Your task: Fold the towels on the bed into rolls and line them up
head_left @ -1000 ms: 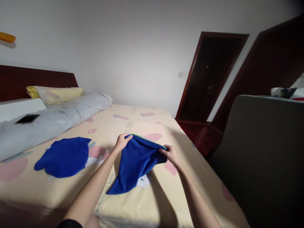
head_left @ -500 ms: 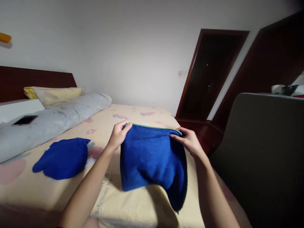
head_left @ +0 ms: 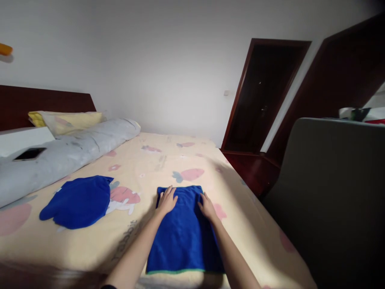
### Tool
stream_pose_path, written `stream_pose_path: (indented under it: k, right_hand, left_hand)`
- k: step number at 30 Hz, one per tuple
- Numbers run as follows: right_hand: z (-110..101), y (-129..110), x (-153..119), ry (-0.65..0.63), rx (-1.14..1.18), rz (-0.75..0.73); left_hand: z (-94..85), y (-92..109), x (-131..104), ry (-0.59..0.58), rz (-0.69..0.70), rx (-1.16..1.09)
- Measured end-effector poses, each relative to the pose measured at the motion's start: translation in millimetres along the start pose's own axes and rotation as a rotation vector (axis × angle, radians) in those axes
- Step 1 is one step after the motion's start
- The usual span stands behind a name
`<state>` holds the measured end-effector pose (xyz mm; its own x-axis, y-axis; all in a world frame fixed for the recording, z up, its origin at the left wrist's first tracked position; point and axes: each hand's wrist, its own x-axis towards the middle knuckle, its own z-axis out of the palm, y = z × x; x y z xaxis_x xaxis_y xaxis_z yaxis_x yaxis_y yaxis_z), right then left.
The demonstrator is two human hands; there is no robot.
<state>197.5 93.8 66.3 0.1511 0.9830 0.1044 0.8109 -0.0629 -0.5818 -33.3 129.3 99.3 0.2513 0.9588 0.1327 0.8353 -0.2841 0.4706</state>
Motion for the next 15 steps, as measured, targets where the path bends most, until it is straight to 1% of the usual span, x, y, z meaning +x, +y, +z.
stream_pose_path:
  k: [2,4,6,8,10,12,15]
  right_hand:
    - [8.6,9.2,-6.7,-0.007,-0.022,0.034]
    - [11.9,13.8,-13.0,0.018,-0.041,0.067]
    - [11.6,16.5,-18.8,0.069,-0.06,0.127]
    - [8.9,19.7,-23.1,0.109,-0.067,0.215]
    - [5.1,23.4,-24.2,0.11,-0.045,0.294]
    - [1.6,25.1,-21.9,0.083,0.013,0.326]
    - [0.6,18.2,-16.0,0.038,0.145,0.264]
  left_hand:
    - [11.1,-8.8,-7.5,-0.102,0.035,0.055]
    - [17.4,-19.5,-13.0,-0.176,0.026,0.104]
    - [20.2,-28.0,-17.4,-0.2,0.017,0.139]
    - [21.0,-30.6,-20.9,-0.172,0.021,0.154]
    - [21.9,-25.5,-22.7,-0.125,0.035,0.132]
    - [25.0,-13.1,-21.7,-0.098,0.064,0.061]
    - [38.0,14.3,-15.0,-0.116,0.083,-0.118]
